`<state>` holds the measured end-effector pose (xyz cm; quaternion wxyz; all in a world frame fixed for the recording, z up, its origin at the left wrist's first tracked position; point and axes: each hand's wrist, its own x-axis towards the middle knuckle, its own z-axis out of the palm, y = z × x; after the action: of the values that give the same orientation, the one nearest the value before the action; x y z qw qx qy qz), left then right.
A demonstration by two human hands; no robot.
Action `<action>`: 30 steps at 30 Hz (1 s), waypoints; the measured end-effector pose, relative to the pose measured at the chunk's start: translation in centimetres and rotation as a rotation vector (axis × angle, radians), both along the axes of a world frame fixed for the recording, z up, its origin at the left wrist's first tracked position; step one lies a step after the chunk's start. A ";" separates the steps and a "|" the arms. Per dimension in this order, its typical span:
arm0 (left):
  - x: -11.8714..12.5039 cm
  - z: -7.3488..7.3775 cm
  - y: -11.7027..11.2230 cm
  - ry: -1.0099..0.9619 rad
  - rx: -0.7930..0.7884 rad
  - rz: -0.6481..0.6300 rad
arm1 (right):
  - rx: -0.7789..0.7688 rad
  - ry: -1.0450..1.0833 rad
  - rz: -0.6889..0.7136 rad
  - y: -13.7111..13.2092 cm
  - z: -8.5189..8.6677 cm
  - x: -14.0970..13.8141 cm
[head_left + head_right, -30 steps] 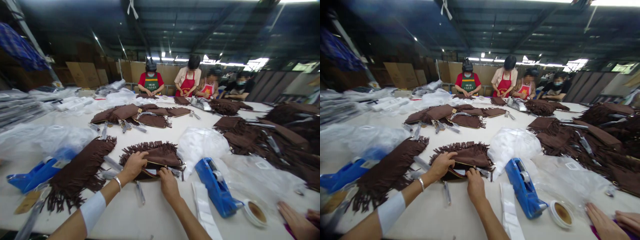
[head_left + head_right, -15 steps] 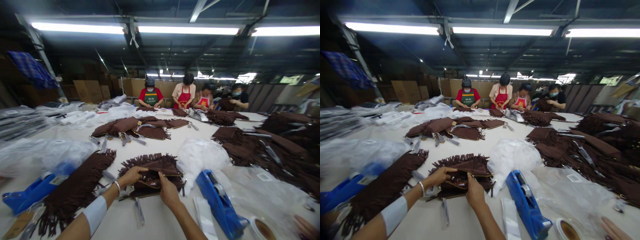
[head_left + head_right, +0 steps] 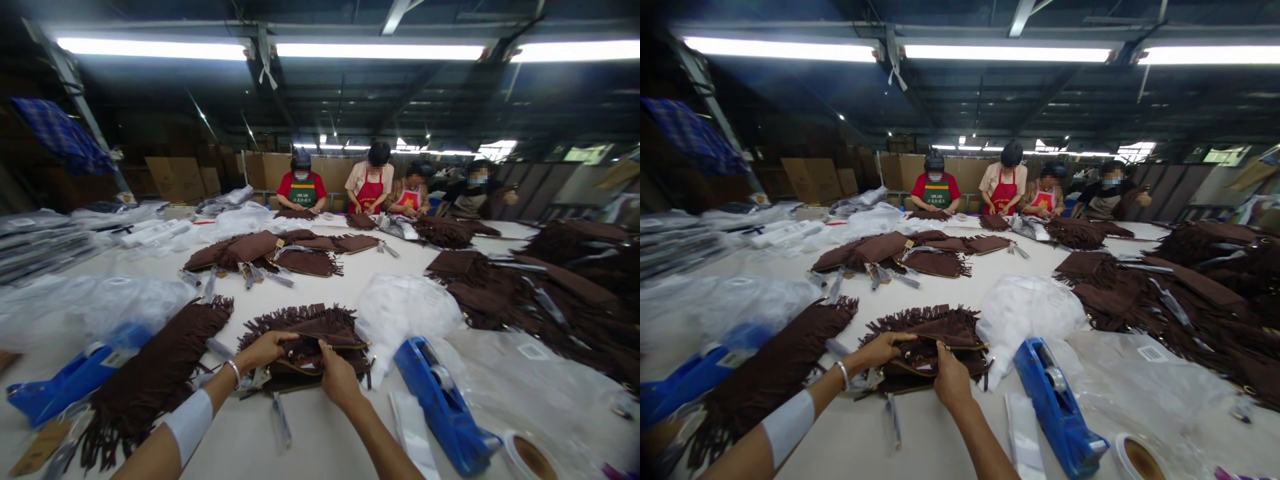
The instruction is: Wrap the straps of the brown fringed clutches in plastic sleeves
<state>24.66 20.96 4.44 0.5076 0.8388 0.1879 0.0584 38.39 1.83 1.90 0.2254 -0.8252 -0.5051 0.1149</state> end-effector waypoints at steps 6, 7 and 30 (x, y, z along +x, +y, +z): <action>-1.7 -1.1 -1.7 -0.090 0.290 -0.106 | 0.210 0.148 0.002 -2.1 -1.1 -0.8; -2.2 -1.2 -2.3 -0.098 0.403 -0.130 | 0.277 0.205 0.003 -2.8 -1.6 -1.0; -4.6 -2.9 -8.7 -0.153 0.396 0.020 | 0.444 1.297 -0.696 1.5 -2.0 -4.1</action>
<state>20.09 12.25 1.56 0.3451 0.9134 0.1419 0.1628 34.26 3.31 -0.14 0.6600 -0.6396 0.0057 0.3941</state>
